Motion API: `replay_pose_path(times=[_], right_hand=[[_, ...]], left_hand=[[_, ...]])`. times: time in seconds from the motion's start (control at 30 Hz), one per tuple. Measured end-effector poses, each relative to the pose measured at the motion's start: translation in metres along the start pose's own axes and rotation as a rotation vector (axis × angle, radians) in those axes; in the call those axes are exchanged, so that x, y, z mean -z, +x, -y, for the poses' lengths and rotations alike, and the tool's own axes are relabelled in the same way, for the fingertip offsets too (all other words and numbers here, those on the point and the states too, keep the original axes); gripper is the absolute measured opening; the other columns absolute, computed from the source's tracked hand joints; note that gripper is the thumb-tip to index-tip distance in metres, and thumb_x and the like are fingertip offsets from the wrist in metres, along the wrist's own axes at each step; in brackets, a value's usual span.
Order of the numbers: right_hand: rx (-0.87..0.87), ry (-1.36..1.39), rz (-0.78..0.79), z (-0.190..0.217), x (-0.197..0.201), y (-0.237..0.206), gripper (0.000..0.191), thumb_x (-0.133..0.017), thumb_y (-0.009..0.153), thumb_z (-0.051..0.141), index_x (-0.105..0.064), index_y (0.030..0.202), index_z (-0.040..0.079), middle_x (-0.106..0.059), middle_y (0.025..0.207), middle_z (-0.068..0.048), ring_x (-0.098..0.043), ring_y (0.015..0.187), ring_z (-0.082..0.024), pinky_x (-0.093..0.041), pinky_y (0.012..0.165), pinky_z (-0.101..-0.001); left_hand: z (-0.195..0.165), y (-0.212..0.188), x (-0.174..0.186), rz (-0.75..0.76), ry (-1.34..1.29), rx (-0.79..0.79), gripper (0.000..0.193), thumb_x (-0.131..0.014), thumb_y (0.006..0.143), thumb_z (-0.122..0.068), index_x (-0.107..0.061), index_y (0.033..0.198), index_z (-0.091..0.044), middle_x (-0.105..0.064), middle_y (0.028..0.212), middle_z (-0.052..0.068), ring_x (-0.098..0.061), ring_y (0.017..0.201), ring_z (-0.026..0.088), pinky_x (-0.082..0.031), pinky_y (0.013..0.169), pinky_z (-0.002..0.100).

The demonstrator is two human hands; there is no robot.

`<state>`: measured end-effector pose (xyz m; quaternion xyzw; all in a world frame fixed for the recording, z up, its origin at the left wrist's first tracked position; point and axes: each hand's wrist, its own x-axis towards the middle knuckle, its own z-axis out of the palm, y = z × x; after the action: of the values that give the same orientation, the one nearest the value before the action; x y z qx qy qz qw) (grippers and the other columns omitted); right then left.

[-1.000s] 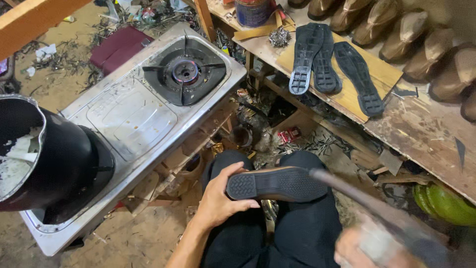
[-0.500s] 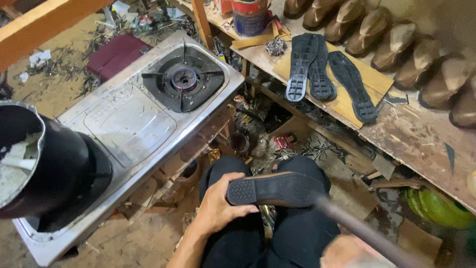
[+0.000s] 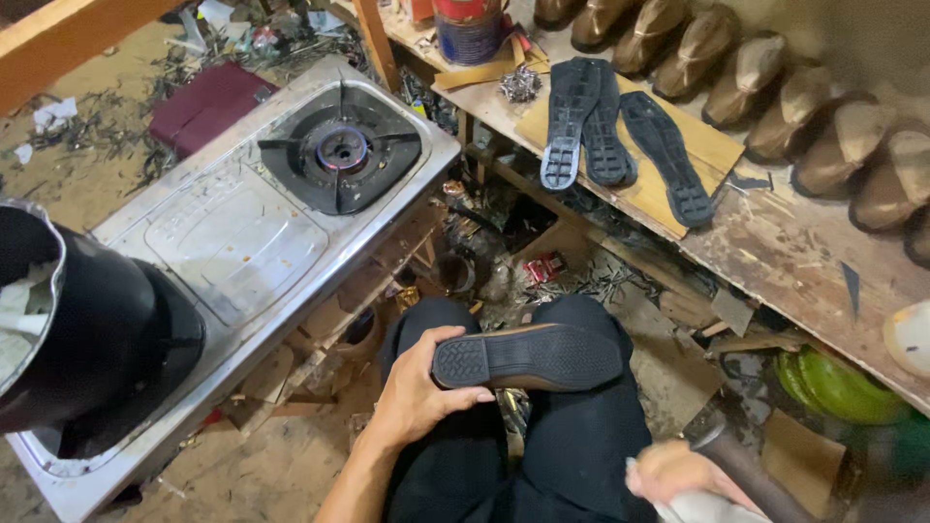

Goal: The person heats a shoe last on a gas stove, then presses a rubber sole onto it and uses a hammer to secure the sole around the edges. The process is repeated for a second shoe last.

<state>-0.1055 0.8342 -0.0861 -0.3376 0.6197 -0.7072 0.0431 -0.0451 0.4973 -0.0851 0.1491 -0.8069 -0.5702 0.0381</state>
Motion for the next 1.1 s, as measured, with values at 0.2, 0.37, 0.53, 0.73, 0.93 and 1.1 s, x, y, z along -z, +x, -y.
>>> replay_pose_path(times=[0.2,0.37,0.53,0.73,0.93,1.1], right_hand=[[-0.827,-0.662,-0.094,-0.031,-0.046,0.001,0.041,-0.071,0.086,0.03,-0.064,0.118,0.006,-0.071,0.068,-0.009,-0.07,0.056,-0.018,-0.057,0.057,-0.0335],[-0.789,-0.509,-0.195,-0.037,-0.053,0.014,0.04,-0.068,0.088,0.027,-0.064,0.12,0.004,-0.067,0.064,-0.009,-0.067,0.051,-0.016,-0.054,0.052,-0.0314],[-0.733,-0.491,-0.172,-0.043,-0.058,0.018,0.04,-0.067,0.089,0.027,-0.063,0.121,0.004,-0.067,0.062,-0.007,-0.066,0.051,-0.015,-0.053,0.052,-0.0299],[-0.718,-0.462,-0.186,-0.048,-0.057,0.013,0.04,-0.068,0.089,0.026,-0.063,0.121,0.003,-0.067,0.064,-0.007,-0.065,0.052,-0.014,-0.053,0.052,-0.0295],[-0.681,-0.535,-0.196,-0.05,-0.062,0.006,0.041,-0.068,0.088,0.027,-0.062,0.122,0.004,-0.067,0.064,-0.007,-0.067,0.051,-0.015,-0.054,0.052,-0.0306],[-0.668,-0.561,-0.208,-0.04,-0.069,0.011,0.041,-0.07,0.087,0.025,-0.062,0.121,0.004,-0.067,0.064,-0.008,-0.067,0.05,-0.016,-0.054,0.052,-0.0315]], left_hand=[[-0.01,0.022,0.014,0.136,-0.015,0.107,0.076,-0.093,0.056,-0.038,-0.067,0.119,-0.005,-0.078,0.102,0.01,-0.074,0.099,0.018,-0.055,0.089,0.031],[-0.004,0.043,0.016,0.168,-0.129,0.143,0.07,-0.091,0.06,-0.036,-0.068,0.116,-0.002,-0.077,0.104,0.009,-0.071,0.098,0.016,-0.055,0.088,0.03],[0.005,0.048,0.013,0.164,-0.153,0.172,0.069,-0.091,0.06,-0.035,-0.068,0.116,-0.002,-0.076,0.103,0.007,-0.07,0.096,0.014,-0.056,0.086,0.029],[0.011,0.047,0.012,0.146,-0.182,0.187,0.067,-0.09,0.061,-0.033,-0.069,0.116,-0.002,-0.077,0.102,0.007,-0.07,0.095,0.014,-0.056,0.086,0.029],[0.014,0.046,0.013,0.159,-0.194,0.173,0.064,-0.09,0.064,-0.032,-0.068,0.117,-0.003,-0.077,0.102,0.007,-0.069,0.095,0.014,-0.056,0.086,0.029],[0.012,0.04,0.012,0.145,-0.217,0.161,0.071,-0.09,0.064,-0.031,-0.065,0.124,-0.003,-0.077,0.104,0.007,-0.071,0.096,0.013,-0.056,0.088,0.029]])
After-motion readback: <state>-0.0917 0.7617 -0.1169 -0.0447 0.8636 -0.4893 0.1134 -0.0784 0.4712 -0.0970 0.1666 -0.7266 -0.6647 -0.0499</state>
